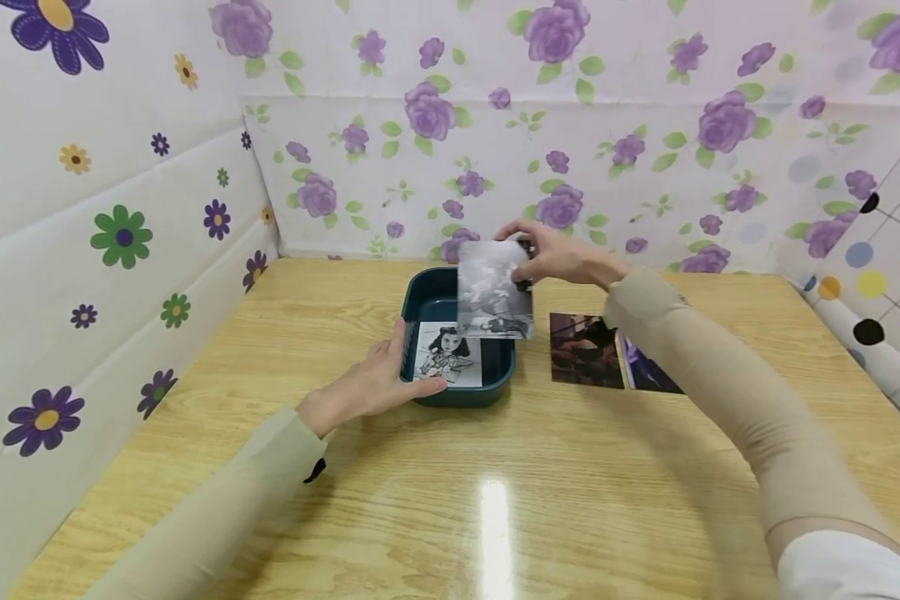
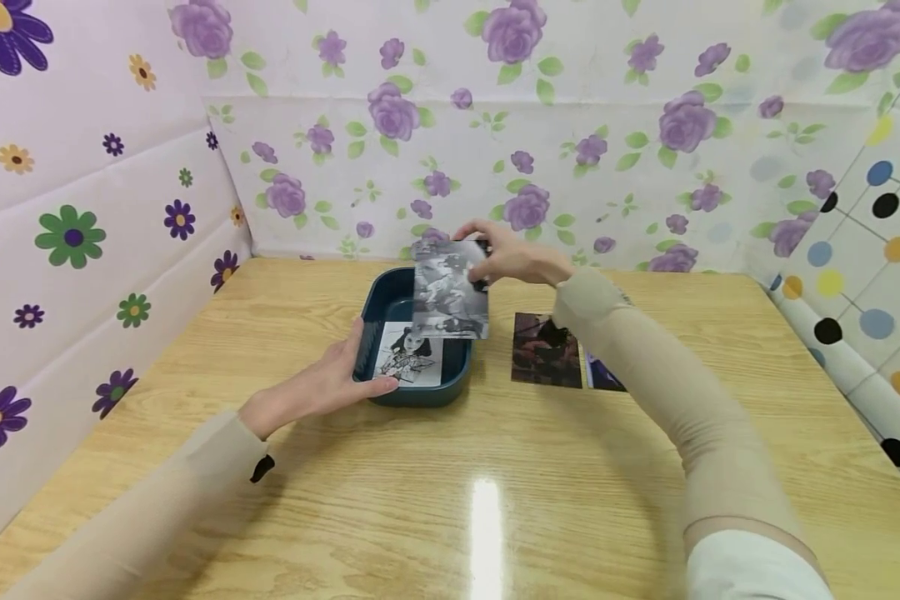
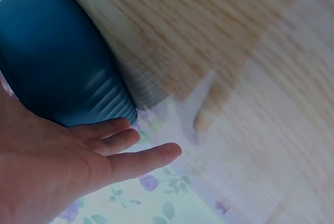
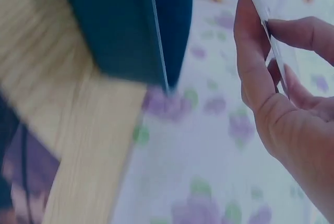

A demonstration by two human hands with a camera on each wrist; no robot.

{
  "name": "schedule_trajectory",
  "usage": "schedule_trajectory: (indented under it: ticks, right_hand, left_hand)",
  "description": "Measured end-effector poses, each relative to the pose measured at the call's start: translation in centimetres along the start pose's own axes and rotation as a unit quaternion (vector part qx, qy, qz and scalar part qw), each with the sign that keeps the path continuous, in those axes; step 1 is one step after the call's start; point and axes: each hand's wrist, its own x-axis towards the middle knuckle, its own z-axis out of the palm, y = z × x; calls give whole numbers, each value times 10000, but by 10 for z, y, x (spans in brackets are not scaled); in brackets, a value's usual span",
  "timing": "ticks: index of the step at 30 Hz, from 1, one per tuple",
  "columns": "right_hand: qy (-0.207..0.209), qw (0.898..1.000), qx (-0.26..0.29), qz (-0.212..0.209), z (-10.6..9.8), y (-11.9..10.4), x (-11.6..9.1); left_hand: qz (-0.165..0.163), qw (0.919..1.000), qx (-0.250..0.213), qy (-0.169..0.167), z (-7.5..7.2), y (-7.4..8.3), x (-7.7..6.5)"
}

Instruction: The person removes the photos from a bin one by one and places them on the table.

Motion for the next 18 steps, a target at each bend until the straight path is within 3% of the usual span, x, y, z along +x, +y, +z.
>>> schedule_trajectory:
  ticks: [5,11,18]
  right_hand:
    - [101,9995,-177,257,-39,26,-38]
    - [275,9972,-571,408,-82,62,-99]
    - [351,9921,-829,873,-125,102,-171]
  left_hand:
    - [34,10000,-21,15,1,0,-1]
    - [118,9999,-69,-16,2,1,0]
    - [125,9999,-118,17,0,1,0]
